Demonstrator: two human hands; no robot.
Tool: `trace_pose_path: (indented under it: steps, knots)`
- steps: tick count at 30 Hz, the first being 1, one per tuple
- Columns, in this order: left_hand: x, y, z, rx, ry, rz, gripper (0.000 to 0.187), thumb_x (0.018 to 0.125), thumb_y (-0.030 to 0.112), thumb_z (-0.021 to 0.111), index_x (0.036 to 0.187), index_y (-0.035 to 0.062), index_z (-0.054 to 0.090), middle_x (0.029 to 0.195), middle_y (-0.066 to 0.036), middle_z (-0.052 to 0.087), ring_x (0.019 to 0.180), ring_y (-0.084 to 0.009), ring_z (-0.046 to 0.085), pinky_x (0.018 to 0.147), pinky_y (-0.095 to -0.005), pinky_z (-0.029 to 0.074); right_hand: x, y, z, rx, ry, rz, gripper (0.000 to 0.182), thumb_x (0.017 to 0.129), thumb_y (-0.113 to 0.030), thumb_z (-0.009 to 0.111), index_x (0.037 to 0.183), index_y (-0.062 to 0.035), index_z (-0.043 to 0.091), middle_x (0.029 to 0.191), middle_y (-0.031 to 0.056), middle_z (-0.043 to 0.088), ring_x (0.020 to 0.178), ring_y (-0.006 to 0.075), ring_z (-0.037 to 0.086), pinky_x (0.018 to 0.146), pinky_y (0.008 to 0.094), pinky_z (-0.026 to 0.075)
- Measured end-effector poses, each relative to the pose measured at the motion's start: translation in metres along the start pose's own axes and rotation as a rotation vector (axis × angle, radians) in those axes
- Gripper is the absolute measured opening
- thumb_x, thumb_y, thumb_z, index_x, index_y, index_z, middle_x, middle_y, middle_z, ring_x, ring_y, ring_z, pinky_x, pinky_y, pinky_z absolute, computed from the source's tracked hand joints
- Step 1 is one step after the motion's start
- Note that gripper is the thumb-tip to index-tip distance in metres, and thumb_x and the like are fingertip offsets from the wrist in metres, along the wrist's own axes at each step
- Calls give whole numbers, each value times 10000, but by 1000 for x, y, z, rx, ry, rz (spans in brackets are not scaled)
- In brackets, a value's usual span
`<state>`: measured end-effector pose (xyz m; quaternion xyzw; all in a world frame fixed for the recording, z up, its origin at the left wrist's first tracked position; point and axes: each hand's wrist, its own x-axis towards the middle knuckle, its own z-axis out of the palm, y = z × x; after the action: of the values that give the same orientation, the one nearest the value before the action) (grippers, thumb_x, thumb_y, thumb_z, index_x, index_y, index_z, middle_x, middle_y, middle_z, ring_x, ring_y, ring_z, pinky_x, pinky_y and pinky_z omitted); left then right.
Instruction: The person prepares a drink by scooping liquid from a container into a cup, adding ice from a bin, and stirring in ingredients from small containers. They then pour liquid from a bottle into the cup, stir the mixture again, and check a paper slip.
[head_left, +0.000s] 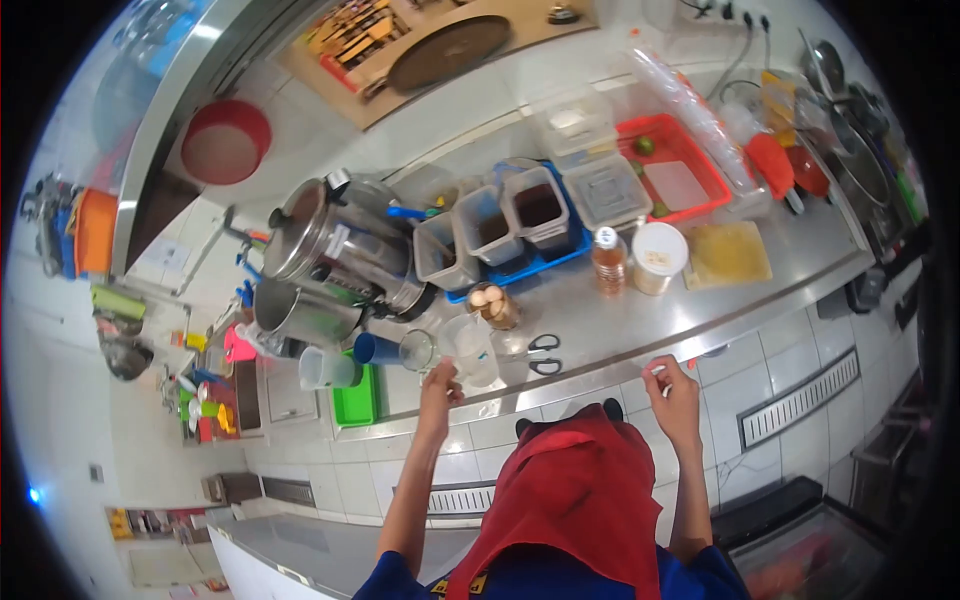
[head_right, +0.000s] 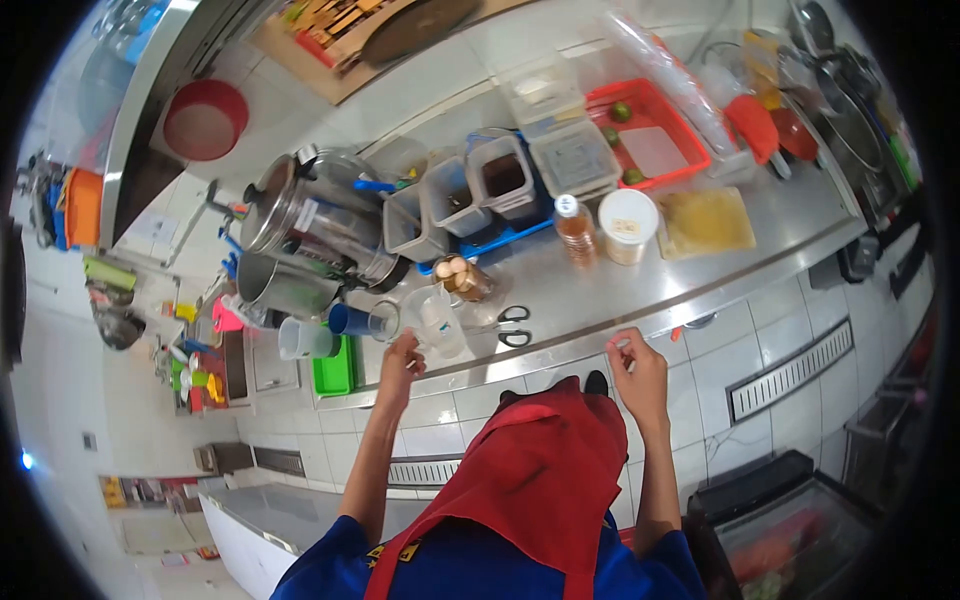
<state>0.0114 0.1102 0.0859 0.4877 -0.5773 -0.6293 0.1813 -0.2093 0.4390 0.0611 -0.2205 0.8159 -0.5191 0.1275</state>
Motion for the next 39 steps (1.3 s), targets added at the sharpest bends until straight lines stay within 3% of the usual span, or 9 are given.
trace_pose_path:
  steps: [4, 9, 12, 18, 21, 30, 39]
  knots:
    - [-34, -4, -6, -115, 59, 34, 365, 1045, 432, 563, 925, 87, 565, 808, 21, 442, 639, -98, 425, 563, -282, 344, 2, -1, 5, 3, -8, 49, 102, 943, -101, 693, 994, -56, 617, 628, 71, 603, 550, 160, 579, 537, 312, 434]
    - [-63, 5, -34, -71, 178, 31, 380, 1050, 435, 567, 925, 77, 594, 635, 87, 363, 544, -13, 322, 491, -214, 240, 10, -7, 14, 0, -62, 11, 96, 947, -98, 687, 979, -37, 622, 632, 76, 603, 558, 164, 583, 545, 310, 440]
    - [-69, 9, -55, 32, 260, 16, 401, 1051, 440, 564, 902, 70, 602, 614, 83, 364, 525, -19, 315, 474, -223, 237, 15, -12, 17, -3, -97, -10, 91, 946, -94, 684, 976, -31, 626, 636, 86, 609, 565, 170, 597, 554, 312, 453]
    - [-60, 15, -89, 245, 391, -17, 535, 1047, 508, 529, 840, 27, 641, 601, 38, 422, 533, -59, 385, 485, -257, 306, 20, -14, 16, -11, -112, -23, 94, 952, -103, 677, 980, -29, 626, 639, 95, 613, 575, 178, 615, 561, 317, 463]
    - [-47, 17, -101, 441, 381, 80, 606, 1040, 515, 532, 815, -34, 654, 606, -13, 477, 534, -100, 413, 521, -308, 342, 18, -11, 16, -19, -117, -24, 95, 953, -107, 678, 979, -32, 626, 639, 94, 610, 573, 181, 614, 562, 320, 463]
    - [-15, 20, -118, 658, 367, 25, 672, 1012, 581, 536, 837, -52, 682, 621, -74, 553, 537, -145, 491, 539, -330, 401, 11, -2, 8, -30, -76, -3, 119, 955, -124, 686, 983, -33, 616, 644, 90, 610, 571, 183, 613, 559, 324, 459]
    - [-12, 33, -119, 676, 340, 18, 659, 998, 577, 555, 843, -48, 695, 691, -120, 634, 580, -185, 548, 582, -351, 442, 9, 2, 4, -24, -66, 20, 116, 955, -122, 684, 988, -37, 614, 648, 93, 614, 558, 177, 592, 549, 325, 453]
